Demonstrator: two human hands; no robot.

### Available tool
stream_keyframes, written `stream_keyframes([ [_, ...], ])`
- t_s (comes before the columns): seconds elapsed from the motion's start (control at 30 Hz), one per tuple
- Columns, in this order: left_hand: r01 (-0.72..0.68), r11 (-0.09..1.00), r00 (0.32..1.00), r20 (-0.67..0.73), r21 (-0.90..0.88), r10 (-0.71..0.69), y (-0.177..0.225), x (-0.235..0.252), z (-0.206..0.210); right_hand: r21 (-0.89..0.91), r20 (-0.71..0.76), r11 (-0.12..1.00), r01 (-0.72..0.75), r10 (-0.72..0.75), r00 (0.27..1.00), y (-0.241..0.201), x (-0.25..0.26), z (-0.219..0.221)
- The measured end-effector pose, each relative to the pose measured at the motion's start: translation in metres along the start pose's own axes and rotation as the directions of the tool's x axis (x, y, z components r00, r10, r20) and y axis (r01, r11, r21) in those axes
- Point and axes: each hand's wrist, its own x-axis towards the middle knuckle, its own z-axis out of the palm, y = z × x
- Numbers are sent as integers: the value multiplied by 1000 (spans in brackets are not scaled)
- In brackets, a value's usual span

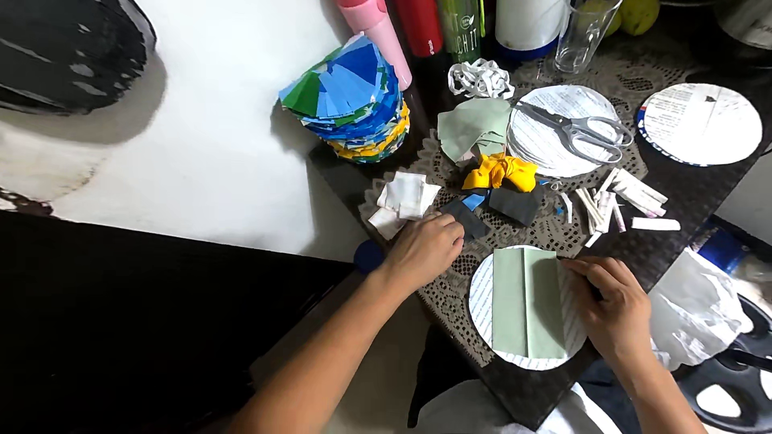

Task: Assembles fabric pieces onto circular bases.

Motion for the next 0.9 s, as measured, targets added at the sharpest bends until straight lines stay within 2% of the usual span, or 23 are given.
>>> stream_keyframes([
  [0.07,72,995,997,33,-73,-70,1,3,-6,6,49,1000,-14,13,999,-7,4,-2],
  [0.13,213,963,973,123,-162,-195,3,8,-15,25,88,1000,7,-9,996,-17,9,-1],
  [0.23,429,873,888,285,-233,-360,1,19,-29,38,135,994,101,-105,985,-37,17,12],
  [0.33,524,810,831,367,-265,-417,-5,24,-31,12,157,972,233,-232,960,-56,25,35],
  [0.53,547,786,801,452,-288,-392,-12,32,-37,-60,177,932,358,-343,923,-76,37,63],
  [0.7,494,826,794,528,-270,-302,-19,39,-39,-106,184,921,376,-353,917,-76,40,74],
  [0.9,474,847,788,545,-240,-287,-15,41,-39,-174,216,912,372,-333,918,-74,42,83],
])
